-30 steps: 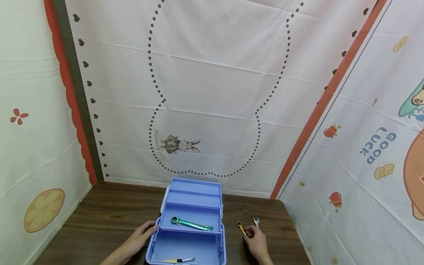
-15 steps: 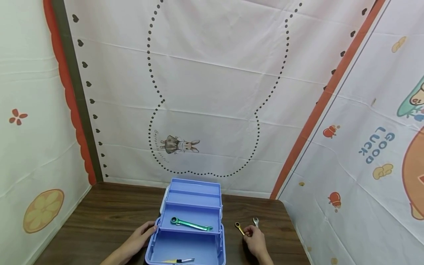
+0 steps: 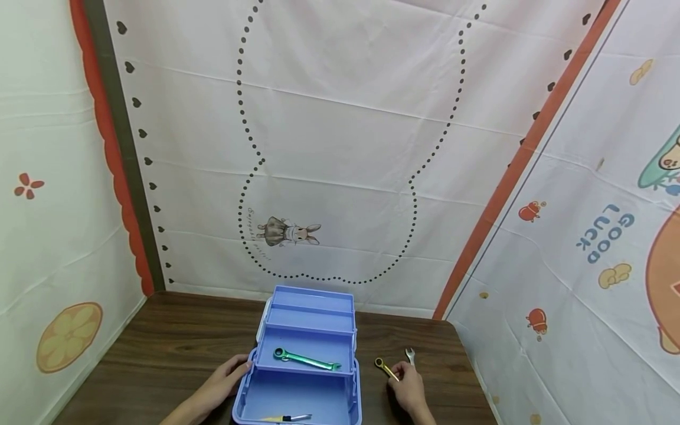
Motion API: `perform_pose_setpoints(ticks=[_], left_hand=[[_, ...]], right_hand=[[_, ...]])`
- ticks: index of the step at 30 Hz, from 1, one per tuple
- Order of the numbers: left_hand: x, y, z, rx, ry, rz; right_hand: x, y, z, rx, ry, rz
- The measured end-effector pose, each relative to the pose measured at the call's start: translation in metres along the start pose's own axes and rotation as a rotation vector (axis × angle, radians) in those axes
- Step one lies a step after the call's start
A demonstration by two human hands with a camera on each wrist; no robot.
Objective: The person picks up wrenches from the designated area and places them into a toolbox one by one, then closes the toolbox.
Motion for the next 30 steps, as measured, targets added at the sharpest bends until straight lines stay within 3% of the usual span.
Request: perform_pose_setpoints(ticks=[23, 30], left_hand=[[-0.0003, 0.002, 0.0011, -0.03, 0.023, -0.028], [-0.0007, 0.0008, 0.0013, -0.026, 0.023, -0.021]], right_hand=[[0.002, -0.0008, 0.0008, 0.008, -0.034, 0.038], [0.0003, -0.0023, 0.0015, -0.028, -0.008, 0.054]])
Point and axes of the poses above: each hand's wrist, its own y-axis towards the middle knuckle, its own z-axis out of the palm, x = y × z, the point moved 1 cm from there along y, towards the middle knuckle, and after that the axes turned 15 degrees about -x, right-handed, at the moved point
